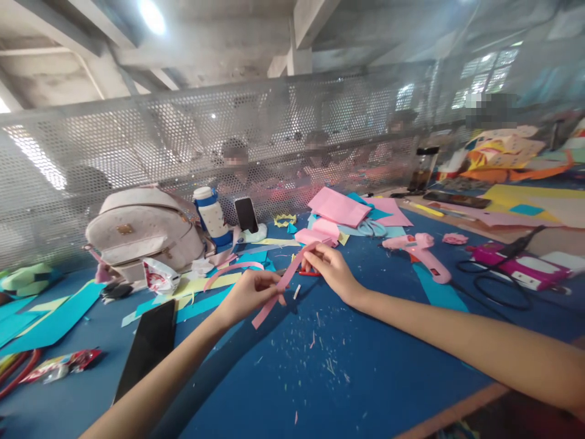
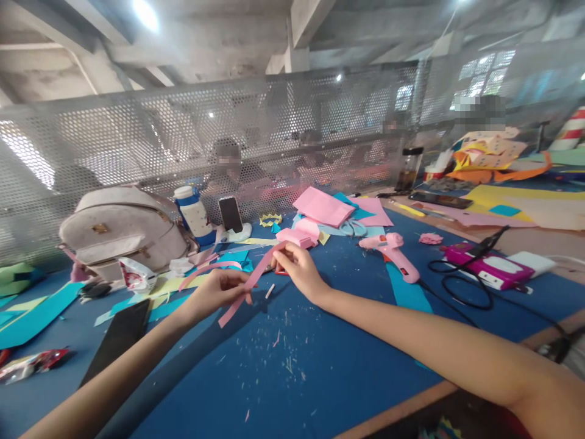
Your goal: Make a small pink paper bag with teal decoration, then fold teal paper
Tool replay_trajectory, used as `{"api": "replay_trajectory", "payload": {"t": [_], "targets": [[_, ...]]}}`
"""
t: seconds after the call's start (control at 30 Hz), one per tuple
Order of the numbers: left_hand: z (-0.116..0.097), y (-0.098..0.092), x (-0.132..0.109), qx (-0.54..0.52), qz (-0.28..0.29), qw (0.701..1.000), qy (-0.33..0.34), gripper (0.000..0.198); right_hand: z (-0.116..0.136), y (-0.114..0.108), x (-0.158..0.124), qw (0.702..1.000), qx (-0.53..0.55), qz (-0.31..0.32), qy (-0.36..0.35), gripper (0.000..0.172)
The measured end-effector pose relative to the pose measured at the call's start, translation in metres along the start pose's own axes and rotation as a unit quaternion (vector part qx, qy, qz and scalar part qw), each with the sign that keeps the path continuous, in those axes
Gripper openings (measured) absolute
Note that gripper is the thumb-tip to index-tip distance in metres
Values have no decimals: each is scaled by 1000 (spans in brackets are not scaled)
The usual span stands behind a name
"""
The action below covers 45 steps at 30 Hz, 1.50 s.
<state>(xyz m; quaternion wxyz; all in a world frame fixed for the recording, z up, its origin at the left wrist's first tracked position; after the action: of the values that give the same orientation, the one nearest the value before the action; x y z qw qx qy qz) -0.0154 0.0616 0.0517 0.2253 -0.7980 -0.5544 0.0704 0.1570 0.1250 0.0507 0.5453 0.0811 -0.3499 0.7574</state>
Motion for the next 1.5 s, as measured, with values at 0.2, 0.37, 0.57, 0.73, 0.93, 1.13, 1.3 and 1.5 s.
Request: {"api": "replay_trajectory", "payload": {"t": [0.2, 0.37, 0.57, 0.73, 0.93, 1.13, 1.3, 1.5], "targets": [[-6, -27, 3, 1, -75, 997, 7, 25, -43, -37, 41, 973, -229, -37, -15, 50], [-14, -34, 1, -11, -106, 994, 17, 27, -65, -43, 44, 945, -327, -14, -7, 41], [-35, -60, -8, -12, -175, 984, 42, 22, -19, -29, 35, 940, -315, 37, -124, 54], [-64, -86, -24, -5, -230, 971, 56, 26, 36, -3, -12, 935, -208, 179, -223, 61], [-78, -54, -39, 24, -132, 991, -2, 27, 68, 8, -65, 897, -125, 359, -224, 63], [-63, -6, -52, 20, -36, 996, -76, 29, 64, -17, -52, 954, -38, 297, -32, 54], [-57, 8, -56, 31, -20, 995, -93, 22, 66, -15, -46, 949, 139, 274, 66, 29], [-49, 6, -65, 36, -34, 991, -124, 24, 59, -14, -46, 945, 142, 271, 116, 34]]}}
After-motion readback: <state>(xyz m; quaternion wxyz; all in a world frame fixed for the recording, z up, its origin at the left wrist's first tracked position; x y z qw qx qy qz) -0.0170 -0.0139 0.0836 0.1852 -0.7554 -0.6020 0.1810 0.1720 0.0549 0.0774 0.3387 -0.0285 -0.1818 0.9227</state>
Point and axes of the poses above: each hand's wrist, its own x-axis towards the middle knuckle, its own y-axis out of the palm, z = x × y, the point moved 5 cm from there along x, towards the middle knuckle, and after that the axes turned 4 degrees about -x, right-handed, at the moved point
